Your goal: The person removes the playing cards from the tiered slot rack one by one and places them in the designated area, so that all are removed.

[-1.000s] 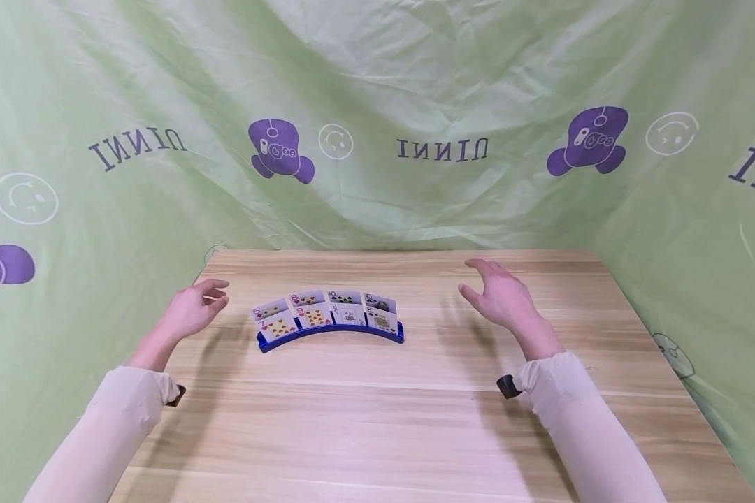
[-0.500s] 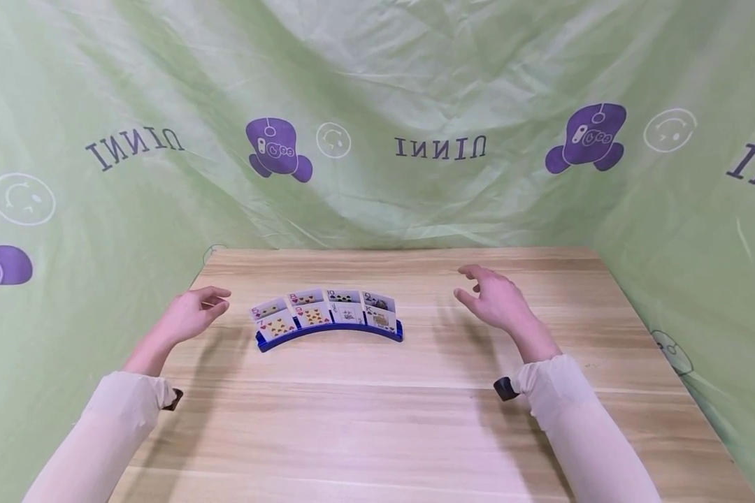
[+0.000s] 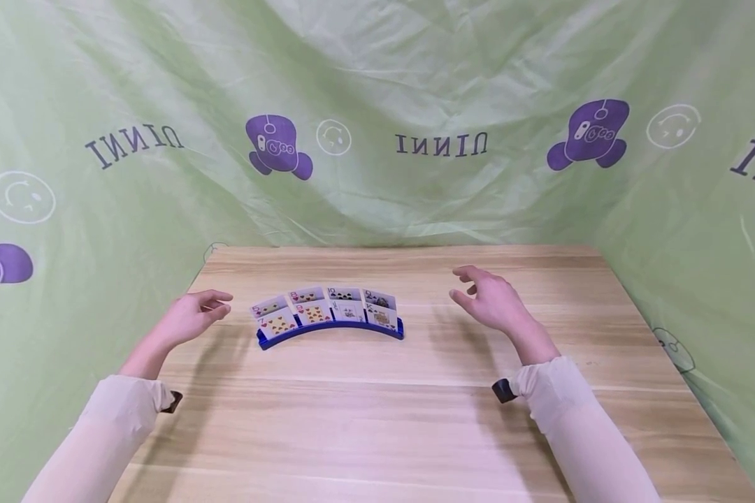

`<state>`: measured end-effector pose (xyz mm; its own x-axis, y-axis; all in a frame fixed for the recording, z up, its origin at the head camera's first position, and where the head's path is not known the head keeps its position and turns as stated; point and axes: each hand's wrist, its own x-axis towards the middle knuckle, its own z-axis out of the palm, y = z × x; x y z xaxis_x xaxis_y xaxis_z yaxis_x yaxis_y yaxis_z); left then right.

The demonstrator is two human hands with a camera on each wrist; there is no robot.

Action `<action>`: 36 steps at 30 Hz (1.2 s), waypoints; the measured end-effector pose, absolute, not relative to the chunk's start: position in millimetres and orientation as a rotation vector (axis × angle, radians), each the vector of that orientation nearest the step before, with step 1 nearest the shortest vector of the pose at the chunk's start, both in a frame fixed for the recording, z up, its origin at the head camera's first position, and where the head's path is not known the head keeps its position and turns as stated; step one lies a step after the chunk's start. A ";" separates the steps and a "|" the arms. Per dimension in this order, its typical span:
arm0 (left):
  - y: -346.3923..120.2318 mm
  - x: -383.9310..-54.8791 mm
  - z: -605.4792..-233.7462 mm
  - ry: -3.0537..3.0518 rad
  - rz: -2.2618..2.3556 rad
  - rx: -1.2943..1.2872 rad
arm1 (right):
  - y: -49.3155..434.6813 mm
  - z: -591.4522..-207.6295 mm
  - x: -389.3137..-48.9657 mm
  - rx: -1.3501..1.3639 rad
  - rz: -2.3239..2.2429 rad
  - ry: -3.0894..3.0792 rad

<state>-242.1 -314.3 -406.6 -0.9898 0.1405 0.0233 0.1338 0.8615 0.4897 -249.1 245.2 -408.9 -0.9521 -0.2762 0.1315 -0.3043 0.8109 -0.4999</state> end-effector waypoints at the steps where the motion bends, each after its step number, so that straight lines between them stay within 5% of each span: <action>1: -314.6 -241.7 -407.1 3.015 0.796 0.218 | 244.9 -409.4 -249.0 0.471 0.833 -2.937; 36: -316.6 -223.9 -420.4 2.866 0.991 0.160 | 229.1 -423.7 -233.9 0.469 0.994 -2.866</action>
<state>-223.9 -316.6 -420.4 -0.9890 0.1331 -0.0645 0.0648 0.7821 0.6198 -233.9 229.1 -423.7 -0.9508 -0.2616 0.1659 -0.3081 0.7438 -0.5932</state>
